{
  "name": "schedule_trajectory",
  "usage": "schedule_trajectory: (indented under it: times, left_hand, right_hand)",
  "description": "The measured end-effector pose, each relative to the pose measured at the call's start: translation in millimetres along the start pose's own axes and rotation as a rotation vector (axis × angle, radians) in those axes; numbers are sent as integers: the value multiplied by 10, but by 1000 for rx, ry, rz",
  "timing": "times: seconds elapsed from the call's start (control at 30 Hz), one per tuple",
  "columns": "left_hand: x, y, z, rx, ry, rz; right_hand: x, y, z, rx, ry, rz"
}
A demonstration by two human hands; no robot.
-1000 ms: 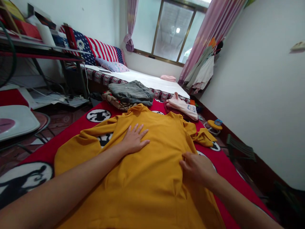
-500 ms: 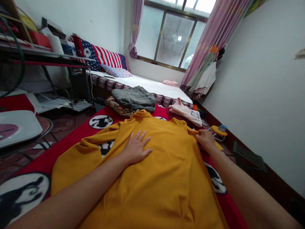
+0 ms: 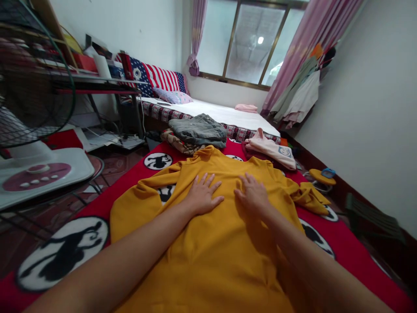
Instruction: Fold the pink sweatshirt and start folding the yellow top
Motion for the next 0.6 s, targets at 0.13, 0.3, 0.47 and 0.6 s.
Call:
schedule_trajectory:
  times: [0.13, 0.3, 0.47, 0.6]
  left_hand:
    - [18, 1, 19, -10, -12, 1]
    - [130, 12, -57, 29, -125, 60]
    - [474, -100, -543, -70, -207, 69]
    - [918, -314, -1050, -232, -19, -131]
  right_hand:
    - [330, -341, 191, 9, 140, -6]
    - [170, -327, 256, -98, 350, 14]
    - [45, -303, 369, -243, 579, 22]
    - [95, -332, 335, -460, 669, 4]
Point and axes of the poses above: each hand's wrist, its own y-axis towards the middle knuckle, its own z-axis out of the palm, x = y × z, the point moved 1 cm from there along y, towards the middle knuckle, and after that the axes turned 12 degrees about -x, right-handed, at the moved point
